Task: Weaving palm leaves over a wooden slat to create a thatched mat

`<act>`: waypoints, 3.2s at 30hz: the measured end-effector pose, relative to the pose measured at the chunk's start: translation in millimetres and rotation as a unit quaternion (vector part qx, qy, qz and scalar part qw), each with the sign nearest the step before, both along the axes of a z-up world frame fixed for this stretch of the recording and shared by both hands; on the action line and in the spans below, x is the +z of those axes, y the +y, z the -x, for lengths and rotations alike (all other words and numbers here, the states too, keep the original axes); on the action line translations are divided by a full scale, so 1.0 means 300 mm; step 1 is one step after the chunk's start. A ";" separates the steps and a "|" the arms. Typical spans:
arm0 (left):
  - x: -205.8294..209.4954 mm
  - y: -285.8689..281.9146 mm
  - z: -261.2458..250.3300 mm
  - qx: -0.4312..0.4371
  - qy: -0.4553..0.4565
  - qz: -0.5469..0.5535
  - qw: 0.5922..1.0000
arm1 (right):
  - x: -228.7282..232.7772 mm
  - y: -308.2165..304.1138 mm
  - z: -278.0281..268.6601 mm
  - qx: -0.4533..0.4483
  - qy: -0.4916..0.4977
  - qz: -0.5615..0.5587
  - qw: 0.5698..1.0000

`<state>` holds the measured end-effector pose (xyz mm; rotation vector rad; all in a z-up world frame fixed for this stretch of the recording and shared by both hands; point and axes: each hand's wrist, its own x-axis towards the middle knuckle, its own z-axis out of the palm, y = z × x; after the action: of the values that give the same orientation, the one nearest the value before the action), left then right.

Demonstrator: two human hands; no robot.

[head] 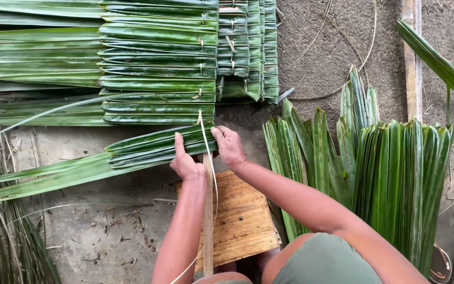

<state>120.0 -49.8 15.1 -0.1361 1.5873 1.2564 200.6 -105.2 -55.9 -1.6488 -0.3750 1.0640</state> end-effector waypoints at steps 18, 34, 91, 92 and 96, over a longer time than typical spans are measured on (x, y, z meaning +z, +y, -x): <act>-0.162 -0.020 0.035 -0.041 -0.019 -0.043 0.998 | -0.087 0.034 -0.025 -0.100 0.510 0.024 0.854; -0.159 -0.001 0.028 -0.025 -0.002 -0.032 0.999 | 0.015 -0.025 0.015 -0.111 0.218 0.023 0.969; -0.076 0.081 0.076 -0.132 0.055 -0.141 0.980 | -0.001 0.009 -0.052 -0.036 0.176 0.030 0.983; -0.069 0.080 0.074 -0.128 0.051 -0.137 0.981 | 0.012 0.008 -0.050 -0.035 0.181 0.036 0.982; -0.081 0.070 0.085 -0.128 0.050 -0.138 0.981 | 0.002 -0.004 -0.046 -0.031 0.185 0.035 0.982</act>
<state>94.6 -28.7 -9.2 0.3019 1.4457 1.2796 214.5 -106.4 -55.2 -1.4730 -0.0418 1.3179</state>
